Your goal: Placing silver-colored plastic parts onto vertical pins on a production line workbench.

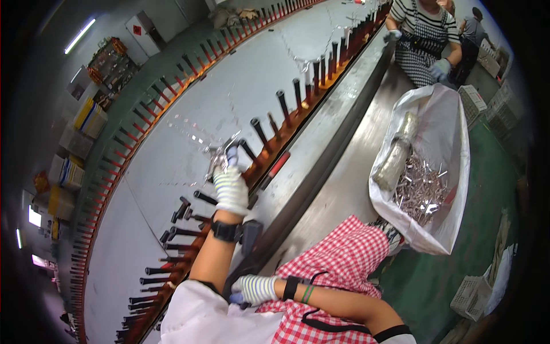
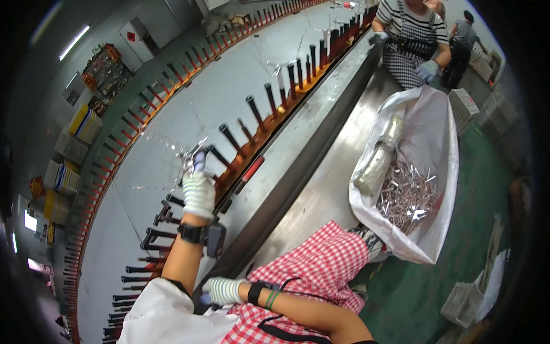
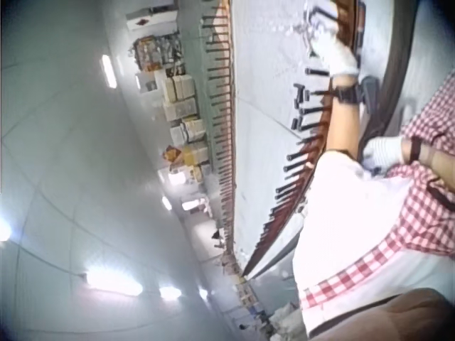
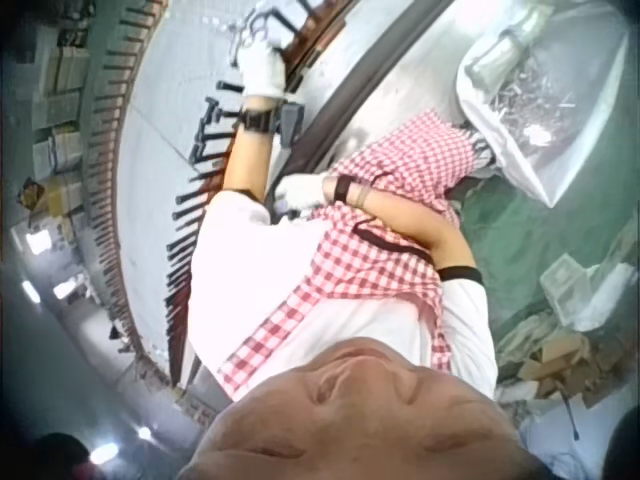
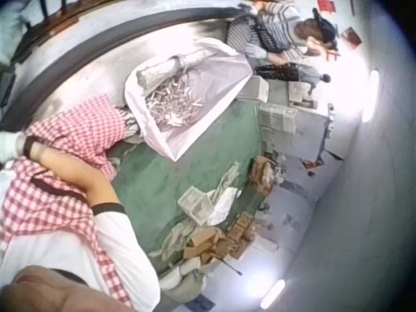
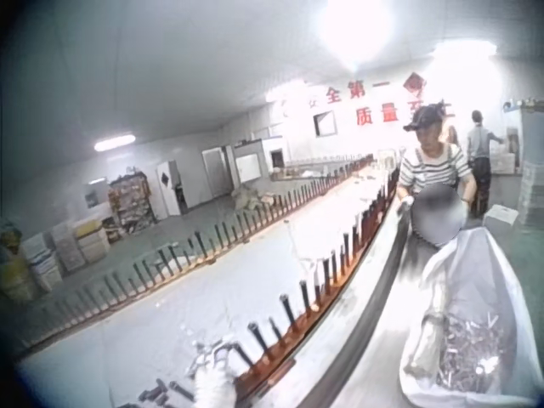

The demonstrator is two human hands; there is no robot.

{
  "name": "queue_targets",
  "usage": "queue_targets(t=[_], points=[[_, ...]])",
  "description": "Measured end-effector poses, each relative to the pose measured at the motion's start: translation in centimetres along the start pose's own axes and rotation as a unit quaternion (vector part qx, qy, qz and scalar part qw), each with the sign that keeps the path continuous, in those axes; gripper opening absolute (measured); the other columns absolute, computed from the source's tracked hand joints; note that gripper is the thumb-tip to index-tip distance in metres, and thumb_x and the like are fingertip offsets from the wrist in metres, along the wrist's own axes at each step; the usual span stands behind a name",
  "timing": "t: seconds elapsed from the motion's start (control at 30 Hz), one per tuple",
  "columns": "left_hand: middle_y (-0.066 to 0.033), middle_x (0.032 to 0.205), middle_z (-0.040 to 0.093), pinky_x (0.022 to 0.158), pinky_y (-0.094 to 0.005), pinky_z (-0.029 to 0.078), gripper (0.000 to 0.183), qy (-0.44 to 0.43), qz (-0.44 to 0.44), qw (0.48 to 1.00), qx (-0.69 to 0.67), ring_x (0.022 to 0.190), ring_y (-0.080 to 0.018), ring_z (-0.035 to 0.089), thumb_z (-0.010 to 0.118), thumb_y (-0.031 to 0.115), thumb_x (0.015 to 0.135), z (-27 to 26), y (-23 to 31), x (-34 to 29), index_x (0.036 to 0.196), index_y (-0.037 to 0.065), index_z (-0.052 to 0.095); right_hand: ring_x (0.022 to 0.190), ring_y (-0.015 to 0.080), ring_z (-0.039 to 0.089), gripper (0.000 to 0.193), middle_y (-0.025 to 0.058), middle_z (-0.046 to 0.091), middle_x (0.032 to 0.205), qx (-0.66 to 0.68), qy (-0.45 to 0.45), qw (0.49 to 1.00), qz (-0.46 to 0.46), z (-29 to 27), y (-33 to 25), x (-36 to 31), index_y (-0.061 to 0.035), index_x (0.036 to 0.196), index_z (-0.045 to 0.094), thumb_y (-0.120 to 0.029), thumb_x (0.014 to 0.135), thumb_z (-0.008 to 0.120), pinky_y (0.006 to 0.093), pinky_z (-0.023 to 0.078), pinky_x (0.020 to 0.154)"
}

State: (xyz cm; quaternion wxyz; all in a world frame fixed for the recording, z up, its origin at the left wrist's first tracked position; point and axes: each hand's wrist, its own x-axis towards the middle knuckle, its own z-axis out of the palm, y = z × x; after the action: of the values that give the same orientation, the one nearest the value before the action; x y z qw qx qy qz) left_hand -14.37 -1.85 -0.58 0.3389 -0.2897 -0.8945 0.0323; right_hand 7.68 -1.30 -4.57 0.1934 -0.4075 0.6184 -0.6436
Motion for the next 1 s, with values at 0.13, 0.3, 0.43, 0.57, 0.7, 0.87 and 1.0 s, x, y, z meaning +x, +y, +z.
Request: queue_targets(t=[0.13, 0.3, 0.43, 0.57, 0.7, 0.87, 1.0], points=[[-0.0078, 0.102, 0.060, 0.078, -0.0262, 0.042, 0.029, -0.102, -0.139, 0.978, -0.113, 0.093, -0.0141, 0.055, 0.050, 0.003, 0.080, -2.3, -2.7, -1.4, 0.108, 0.003, 0.056, 0.068, 0.0302, 0.055, 0.022, 0.0149, 0.056, 0.079, -0.007, 0.074, 0.976, -0.205, -1.4, -5.1, 1.1, -0.0011, 0.089, 0.057, -0.021, 0.081, 0.057, 0.0346, 0.045, 0.061], [-0.0005, 0.098, 0.060, 0.062, -0.0205, 0.040, 0.022, -0.200, -0.185, 0.962, 0.032, 0.073, -0.0080, 0.050, 0.053, 0.013, 0.087, -3.0, -5.4, -5.4, 0.106, 0.005, 0.058, 0.073, 0.0174, 0.058, 0.026, 0.0074, 0.056, 0.074, 0.462, 0.206, 0.862, 0.039, -9.6, -12.7, -0.7, -0.0011, 0.085, 0.057, -0.026, 0.089, 0.049, 0.0312, 0.049, 0.066], [-0.0041, 0.103, 0.058, 0.060, -0.0216, 0.042, 0.043, 0.017, -0.272, 0.935, -0.227, 0.069, -0.0082, 0.049, 0.045, -0.009, 0.078, -5.1, -5.1, -5.3, 0.120, -0.001, 0.049, 0.056, 0.0125, 0.056, 0.032, 0.0032, 0.054, 0.064, 0.507, 0.224, 0.811, 0.187, -13.3, -10.0, -6.5, -0.0029, 0.081, 0.054, -0.034, 0.087, 0.049, 0.0246, 0.043, 0.046], [0.0014, 0.054, 0.046, 0.039, -0.0196, 0.030, 0.043, -0.149, -0.079, 0.603, 0.780, 0.044, -0.0042, 0.041, 0.035, 0.002, 0.079, -8.2, -2.5, -4.2, 0.120, 0.002, 0.049, 0.063, 0.0212, 0.060, 0.037, 0.0107, 0.063, 0.077, 0.098, 0.158, 0.961, 0.203, -15.7, -7.6, -10.7, 0.0025, 0.088, 0.056, -0.035, 0.083, 0.054, 0.0369, 0.049, 0.060], [0.0089, 0.045, 0.033, 0.036, -0.0180, 0.022, 0.032, -0.068, -0.003, 0.761, 0.646, 0.037, 0.0010, 0.032, 0.036, 0.012, 0.084, -7.9, -7.3, -7.0, 0.055, 0.017, 0.048, 0.084, 0.0344, 0.060, 0.037, 0.0237, 0.061, 0.088, -0.262, 0.043, 0.834, 0.484, -15.9, -3.2, -14.7, -0.0046, 0.100, 0.060, -0.035, 0.078, 0.056, 0.0395, 0.047, 0.074], [-0.0021, 0.065, 0.052, 0.051, -0.0214, 0.039, 0.018, 0.199, -0.394, 0.897, 0.020, 0.055, -0.0125, 0.050, 0.041, 0.007, 0.086, -13.6, -6.2, -3.4, 0.084, 0.005, 0.059, 0.052, 0.0091, 0.053, 0.021, 0.0030, 0.059, 0.063, 0.364, 0.215, 0.862, 0.278, -16.6, -8.0, -14.9, 0.0026, 0.097, 0.060, -0.015, 0.085, 0.055, 0.0225, 0.041, 0.047], [-0.0104, 0.095, 0.058, 0.075, -0.0281, 0.045, 0.036, 0.024, -0.408, 0.682, -0.607, 0.083, -0.0176, 0.054, 0.046, -0.002, 0.079, -13.7, -1.1, -1.7, 0.115, 0.004, 0.048, 0.051, 0.0063, 0.049, 0.022, 0.0013, 0.057, 0.066, 0.298, 0.218, 0.873, 0.318, -15.1, -5.3, -14.2, -0.0003, 0.099, 0.059, -0.018, 0.085, 0.056, 0.0189, 0.039, 0.045]])
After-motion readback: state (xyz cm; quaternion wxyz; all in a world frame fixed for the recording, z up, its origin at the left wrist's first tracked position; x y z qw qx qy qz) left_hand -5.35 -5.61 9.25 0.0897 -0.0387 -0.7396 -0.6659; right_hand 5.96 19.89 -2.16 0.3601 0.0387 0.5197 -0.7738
